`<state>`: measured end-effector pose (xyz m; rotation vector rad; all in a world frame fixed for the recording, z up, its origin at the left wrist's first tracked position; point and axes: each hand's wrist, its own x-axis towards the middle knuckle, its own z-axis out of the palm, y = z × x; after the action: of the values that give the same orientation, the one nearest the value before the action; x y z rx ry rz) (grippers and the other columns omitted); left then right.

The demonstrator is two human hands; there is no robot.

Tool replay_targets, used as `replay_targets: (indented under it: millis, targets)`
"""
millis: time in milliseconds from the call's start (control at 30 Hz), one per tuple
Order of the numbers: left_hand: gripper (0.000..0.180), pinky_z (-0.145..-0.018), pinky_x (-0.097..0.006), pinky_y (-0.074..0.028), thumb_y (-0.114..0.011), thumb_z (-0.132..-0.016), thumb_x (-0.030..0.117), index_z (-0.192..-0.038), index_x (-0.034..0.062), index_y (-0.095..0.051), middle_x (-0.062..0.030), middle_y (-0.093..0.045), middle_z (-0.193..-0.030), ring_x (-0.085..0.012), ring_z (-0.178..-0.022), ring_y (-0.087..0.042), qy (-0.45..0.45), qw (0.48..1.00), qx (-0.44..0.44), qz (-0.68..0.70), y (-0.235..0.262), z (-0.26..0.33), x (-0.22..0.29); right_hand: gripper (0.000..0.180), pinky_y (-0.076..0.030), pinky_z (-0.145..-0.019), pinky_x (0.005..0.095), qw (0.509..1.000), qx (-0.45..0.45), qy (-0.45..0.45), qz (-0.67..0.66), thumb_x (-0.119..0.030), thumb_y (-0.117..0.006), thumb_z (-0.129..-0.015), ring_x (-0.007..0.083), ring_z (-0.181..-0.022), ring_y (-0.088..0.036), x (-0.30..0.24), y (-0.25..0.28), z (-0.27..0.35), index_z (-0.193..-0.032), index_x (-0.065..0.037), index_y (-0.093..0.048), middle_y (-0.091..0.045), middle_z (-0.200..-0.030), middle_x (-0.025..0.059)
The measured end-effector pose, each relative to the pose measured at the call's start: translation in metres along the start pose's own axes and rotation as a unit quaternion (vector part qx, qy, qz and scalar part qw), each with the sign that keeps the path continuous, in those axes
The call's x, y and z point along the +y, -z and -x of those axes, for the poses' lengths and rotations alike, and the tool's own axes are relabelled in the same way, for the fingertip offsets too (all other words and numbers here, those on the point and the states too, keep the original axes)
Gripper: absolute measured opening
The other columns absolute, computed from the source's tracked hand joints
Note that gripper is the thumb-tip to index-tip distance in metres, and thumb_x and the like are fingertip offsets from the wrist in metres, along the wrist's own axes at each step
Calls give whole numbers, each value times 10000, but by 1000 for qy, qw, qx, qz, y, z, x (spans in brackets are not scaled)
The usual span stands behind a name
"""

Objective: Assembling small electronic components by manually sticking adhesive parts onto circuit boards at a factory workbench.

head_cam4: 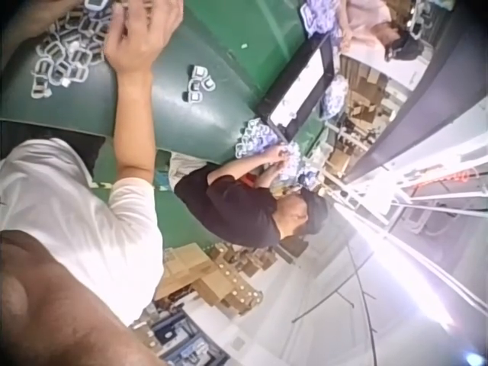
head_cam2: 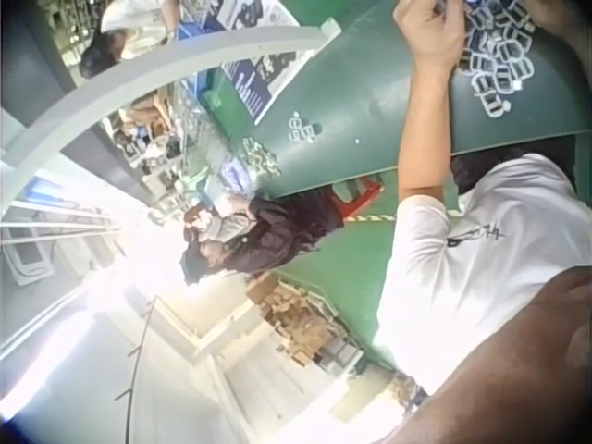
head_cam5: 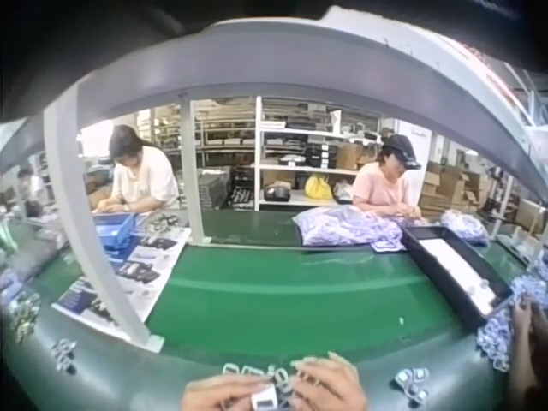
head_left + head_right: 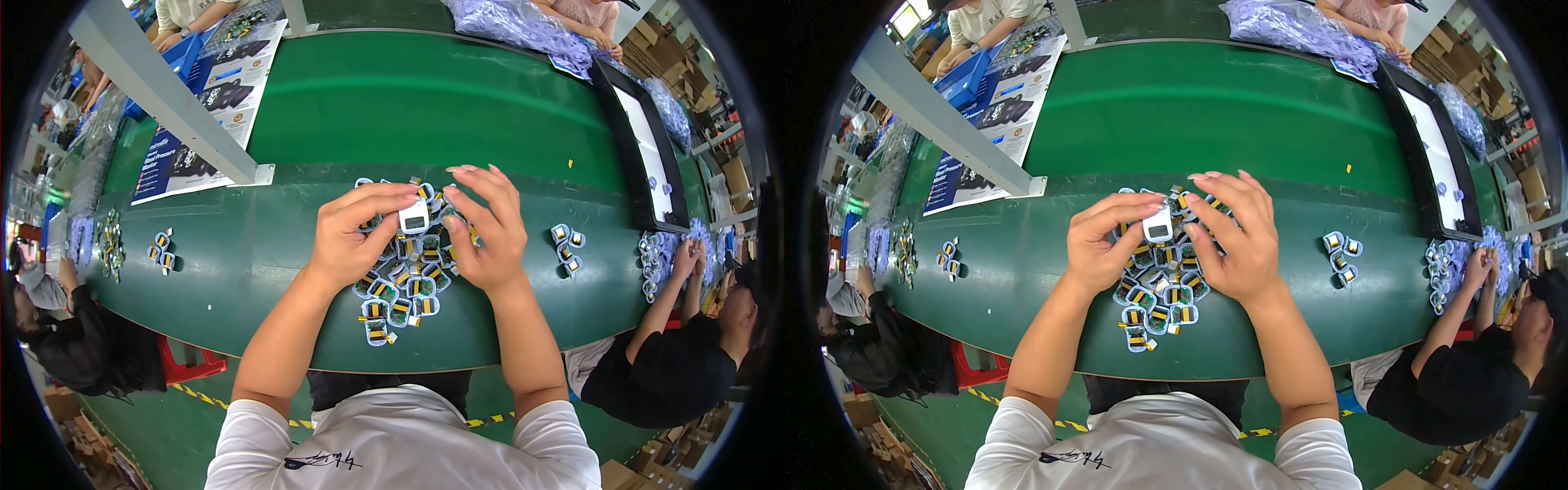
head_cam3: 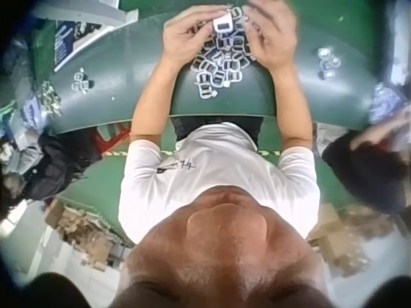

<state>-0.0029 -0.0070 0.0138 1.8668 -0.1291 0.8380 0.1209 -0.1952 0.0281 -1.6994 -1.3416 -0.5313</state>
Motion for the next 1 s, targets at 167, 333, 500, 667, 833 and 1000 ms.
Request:
replay_targets:
  millis: [167, 333, 500, 667, 833, 1000]
  targets:
    - [255, -945, -368, -590, -689, -916, -82, -1162, -50, -749, -190, -764, -1166, -275, -1074, -752, -12, 1000, -16, -11, 2, 1, -3, 309, -437, -1122, 552, 1000, -9, 6, 3, -53, -719, -866, 348, -1222, -670, -1, -3, 1, -1174, -42, -754, -709, -1304, 153]
    - [200, -844, -316, -607, -692, -986, -12, -1177, -68, -714, -152, -766, -1102, -210, -926, -768, 302, 930, 40, 206, -5, 6, -6, 296, -441, -1113, 557, 1000, -6, -1, 0, -60, -722, -872, 346, -1219, -670, -2, -4, 2, -1165, -42, -759, -708, -1303, 148]
    - [140, -786, -294, -614, -697, -1007, 44, -1109, -49, -720, -109, -761, -1040, -187, -869, -763, 352, 903, 27, 245, -5, 6, -5, 361, -439, -1112, 561, 999, -45, 15, 16, -73, -744, -849, 349, -1249, -649, -8, -10, 2, -1209, -83, -768, -675, -1363, 142]
    - [134, -797, -297, -618, -695, -1012, 57, -1093, -46, -724, -96, -755, -1036, -179, -878, -760, 350, 902, 19, 252, -6, 7, -6, 390, -415, -1131, 572, 998, -64, 13, 21, -90, -763, -838, 354, -1291, -621, -10, -13, 2, -1227, -108, -769, -652, -1407, 140]
    - [149, -803, -304, -624, -699, -1016, 81, -1089, -44, -730, -92, -754, -1033, -177, -882, -760, 350, 897, 11, 270, -5, 5, 0, 386, -387, -1152, 578, 996, -82, -1, 36, -134, -781, -846, 358, -1322, -597, -11, -15, 2, -1231, -121, -769, -634, -1434, 140]
    - [169, -816, -329, -629, -706, -1015, 127, -1090, -20, -741, -99, -766, -1010, -189, -875, -764, 397, 850, 4, 347, -2, 2, 5, 378, -381, -1153, 585, 996, -76, 16, 47, -165, -779, -857, 358, -1326, -593, -9, -13, 3, -1233, -132, -770, -634, -1431, 138]
